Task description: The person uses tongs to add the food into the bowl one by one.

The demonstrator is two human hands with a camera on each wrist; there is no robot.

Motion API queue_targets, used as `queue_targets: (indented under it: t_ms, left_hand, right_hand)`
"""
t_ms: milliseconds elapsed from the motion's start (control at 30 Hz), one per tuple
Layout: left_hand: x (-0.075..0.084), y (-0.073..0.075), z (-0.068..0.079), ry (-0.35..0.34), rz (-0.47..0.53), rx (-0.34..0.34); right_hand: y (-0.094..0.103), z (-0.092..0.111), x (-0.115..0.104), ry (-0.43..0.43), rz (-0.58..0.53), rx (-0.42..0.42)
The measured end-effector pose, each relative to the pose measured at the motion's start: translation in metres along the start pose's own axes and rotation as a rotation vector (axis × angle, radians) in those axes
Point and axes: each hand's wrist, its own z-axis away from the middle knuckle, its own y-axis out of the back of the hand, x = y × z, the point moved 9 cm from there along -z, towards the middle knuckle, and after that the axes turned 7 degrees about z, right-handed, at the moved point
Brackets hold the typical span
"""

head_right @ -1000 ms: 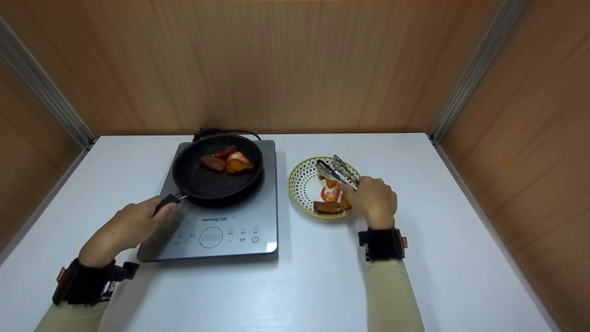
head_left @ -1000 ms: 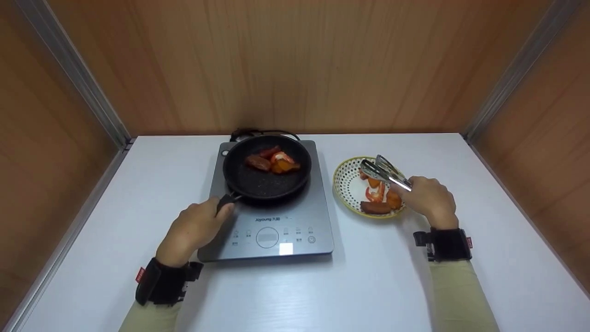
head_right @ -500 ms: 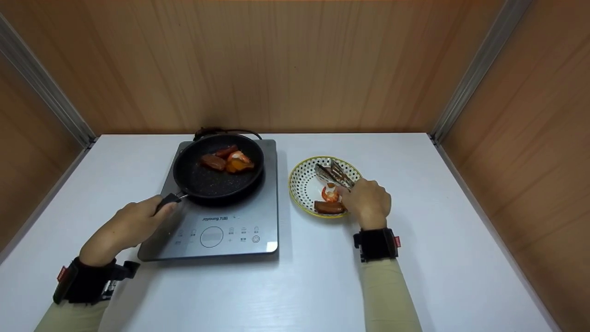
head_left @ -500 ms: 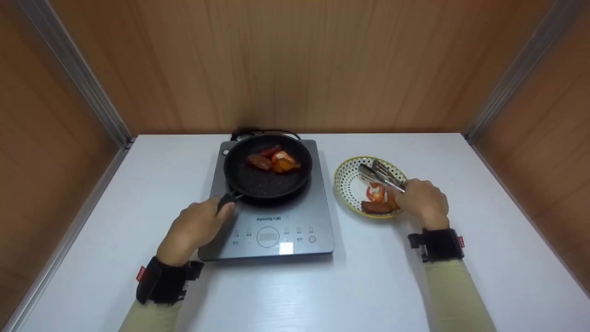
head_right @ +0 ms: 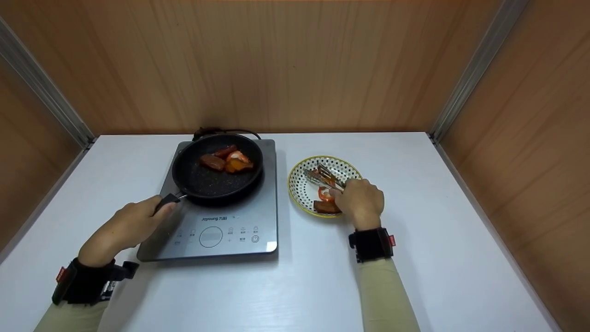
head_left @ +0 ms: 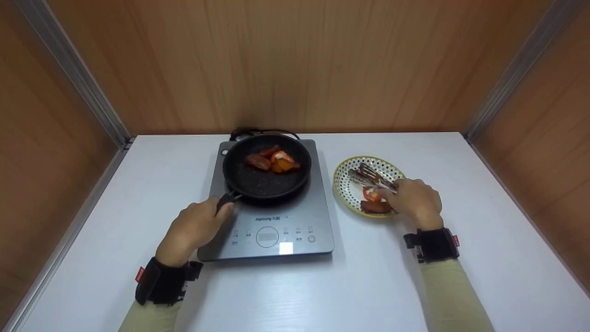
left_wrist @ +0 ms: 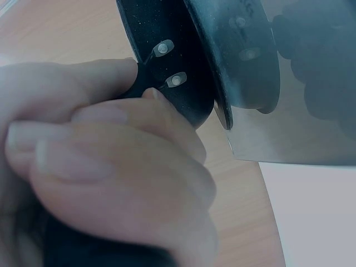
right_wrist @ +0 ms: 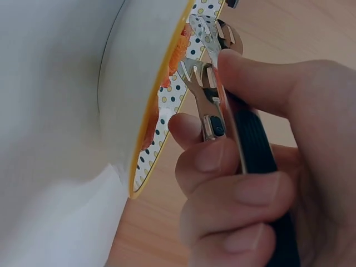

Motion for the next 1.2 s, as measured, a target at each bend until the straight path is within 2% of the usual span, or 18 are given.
queue_targets:
  t_ms: [200, 567, 967, 1200]
  left_hand:
    - [0.000, -0.001, -0.001, -0.003, -0.003, -0.010]
    - [0.000, 0.000, -0.001, -0.003, 0.000, -0.011]
    - [0.000, 0.000, 0.001, 0.007, 0.011, -0.005]
    - [-0.001, 0.000, -0.001, 0.004, 0.003, -0.011]
  right_hand:
    - [0.000, 0.000, -0.010, 0.044, 0.013, 0.032]
    - [-0.004, 0.001, -0.022, 0.070, 0.024, 0.062]
    - [-0.005, 0.001, -0.023, 0.082, 0.016, 0.060]
    - [-0.001, 0.001, -0.024, 0.110, 0.028, 0.105]
